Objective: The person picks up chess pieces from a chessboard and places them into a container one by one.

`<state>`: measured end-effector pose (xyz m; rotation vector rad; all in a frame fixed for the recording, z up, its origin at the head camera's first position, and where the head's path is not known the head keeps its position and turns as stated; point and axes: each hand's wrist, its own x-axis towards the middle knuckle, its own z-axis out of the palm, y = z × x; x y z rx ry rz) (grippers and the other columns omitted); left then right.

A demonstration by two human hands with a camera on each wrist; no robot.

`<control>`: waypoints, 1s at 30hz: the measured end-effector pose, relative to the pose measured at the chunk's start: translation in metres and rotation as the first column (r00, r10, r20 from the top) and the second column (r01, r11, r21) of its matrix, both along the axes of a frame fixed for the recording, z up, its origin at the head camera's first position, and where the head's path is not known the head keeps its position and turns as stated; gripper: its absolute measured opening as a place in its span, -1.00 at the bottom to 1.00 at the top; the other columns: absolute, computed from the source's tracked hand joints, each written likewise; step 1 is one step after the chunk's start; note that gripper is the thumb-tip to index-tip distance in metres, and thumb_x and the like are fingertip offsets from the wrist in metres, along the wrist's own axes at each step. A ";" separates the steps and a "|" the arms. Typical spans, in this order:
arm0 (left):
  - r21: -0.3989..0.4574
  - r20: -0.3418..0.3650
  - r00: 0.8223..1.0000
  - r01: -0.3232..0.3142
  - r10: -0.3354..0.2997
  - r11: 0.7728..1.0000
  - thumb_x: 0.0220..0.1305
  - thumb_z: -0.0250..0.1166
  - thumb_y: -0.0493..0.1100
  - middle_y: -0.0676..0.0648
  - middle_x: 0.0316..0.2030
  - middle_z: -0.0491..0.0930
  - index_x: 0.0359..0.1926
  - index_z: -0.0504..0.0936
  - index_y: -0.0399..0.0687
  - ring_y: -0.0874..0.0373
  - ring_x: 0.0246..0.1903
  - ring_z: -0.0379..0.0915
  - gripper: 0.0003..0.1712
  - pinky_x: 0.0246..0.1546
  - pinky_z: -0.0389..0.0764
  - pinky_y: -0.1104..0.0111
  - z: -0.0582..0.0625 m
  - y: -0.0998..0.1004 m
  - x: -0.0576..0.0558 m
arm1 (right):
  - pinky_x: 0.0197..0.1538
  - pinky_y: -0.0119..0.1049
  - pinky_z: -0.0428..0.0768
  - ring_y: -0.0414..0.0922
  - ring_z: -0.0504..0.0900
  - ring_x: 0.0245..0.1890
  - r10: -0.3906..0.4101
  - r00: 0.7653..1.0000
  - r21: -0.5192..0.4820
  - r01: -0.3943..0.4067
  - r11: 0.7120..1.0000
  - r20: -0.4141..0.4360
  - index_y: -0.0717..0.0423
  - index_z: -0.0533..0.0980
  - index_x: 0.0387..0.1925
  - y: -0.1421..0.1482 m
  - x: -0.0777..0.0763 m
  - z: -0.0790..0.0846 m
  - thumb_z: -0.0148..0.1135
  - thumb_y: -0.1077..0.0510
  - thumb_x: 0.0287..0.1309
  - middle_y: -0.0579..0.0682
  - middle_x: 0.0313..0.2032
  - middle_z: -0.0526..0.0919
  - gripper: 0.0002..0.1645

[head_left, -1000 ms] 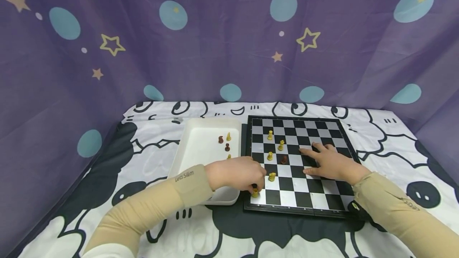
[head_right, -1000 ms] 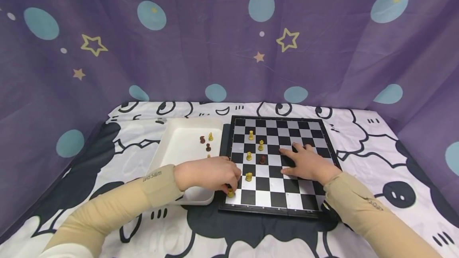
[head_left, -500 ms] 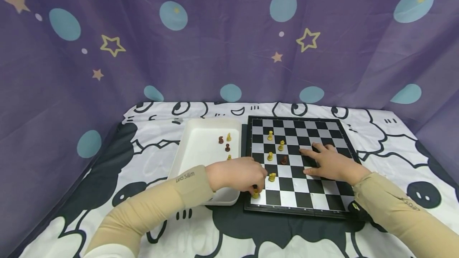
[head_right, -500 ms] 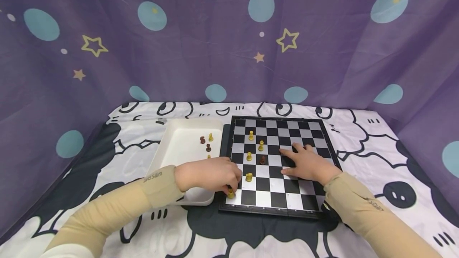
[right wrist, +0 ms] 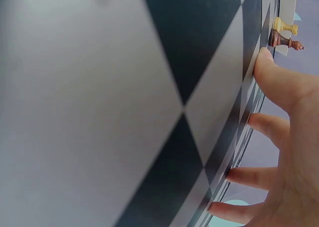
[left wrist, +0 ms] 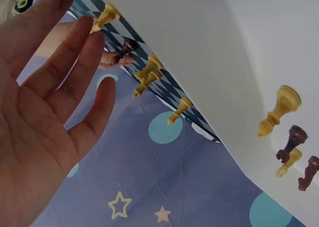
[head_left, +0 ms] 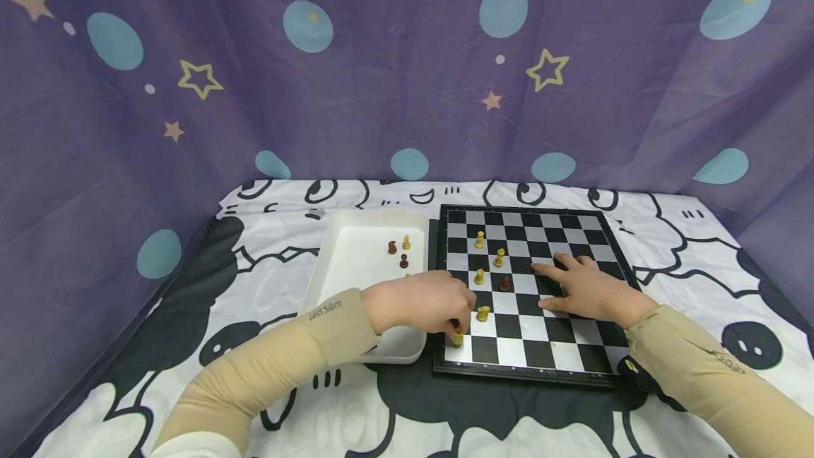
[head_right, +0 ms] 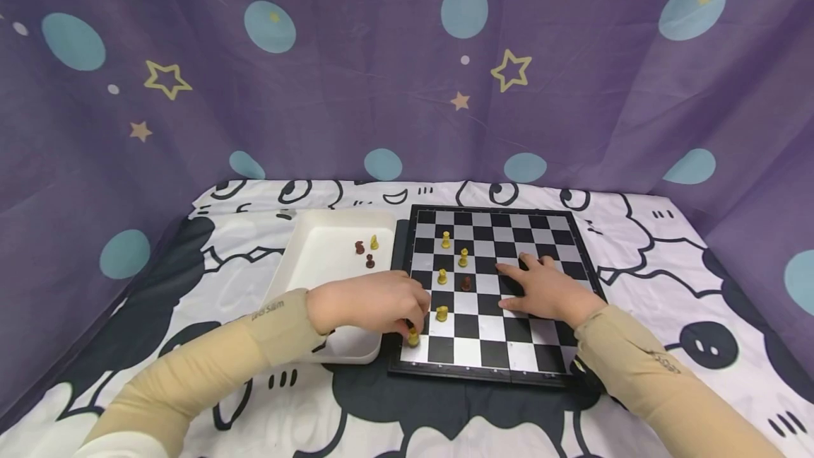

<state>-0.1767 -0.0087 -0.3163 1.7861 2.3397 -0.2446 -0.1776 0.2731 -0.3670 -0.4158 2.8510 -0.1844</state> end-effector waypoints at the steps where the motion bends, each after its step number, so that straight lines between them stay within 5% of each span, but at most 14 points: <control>1: 0.001 0.005 1.000 -0.004 0.004 1.000 0.11 0.36 0.02 0.17 -0.21 0.60 -0.21 0.75 0.23 0.35 -0.22 0.50 -0.80 -0.20 0.49 0.47 0.000 0.000 0.000 | 0.00 0.37 0.39 0.47 0.19 0.21 0.000 1.000 0.001 0.000 1.000 -0.001 -0.03 0.27 0.35 0.000 0.000 0.000 0.10 -0.48 0.02 0.42 0.31 0.15 -0.02; 15: 0.077 0.002 0.999 -0.050 0.050 0.996 0.10 0.37 -0.01 0.16 -0.22 0.60 -0.22 0.75 0.21 0.32 -0.18 0.52 -0.81 -0.16 0.49 0.48 0.009 -0.007 -0.006 | 0.00 0.38 0.38 0.48 0.17 0.21 -0.004 1.000 0.009 0.004 1.000 0.007 -0.04 0.27 0.35 -0.001 -0.001 0.001 0.11 -0.48 0.01 0.42 0.31 0.15 -0.03; 30: 0.193 -0.012 0.999 -0.033 0.035 0.981 0.09 0.38 -0.05 0.10 -0.28 0.61 -0.26 0.75 0.09 0.28 -0.26 0.55 -0.83 -0.23 0.54 0.50 0.021 -0.018 -0.015 | 0.00 0.39 0.38 0.47 0.16 0.22 -0.009 1.000 0.009 0.009 1.000 0.018 -0.05 0.27 0.36 -0.002 -0.001 0.002 0.10 -0.48 0.01 0.42 0.32 0.14 -0.02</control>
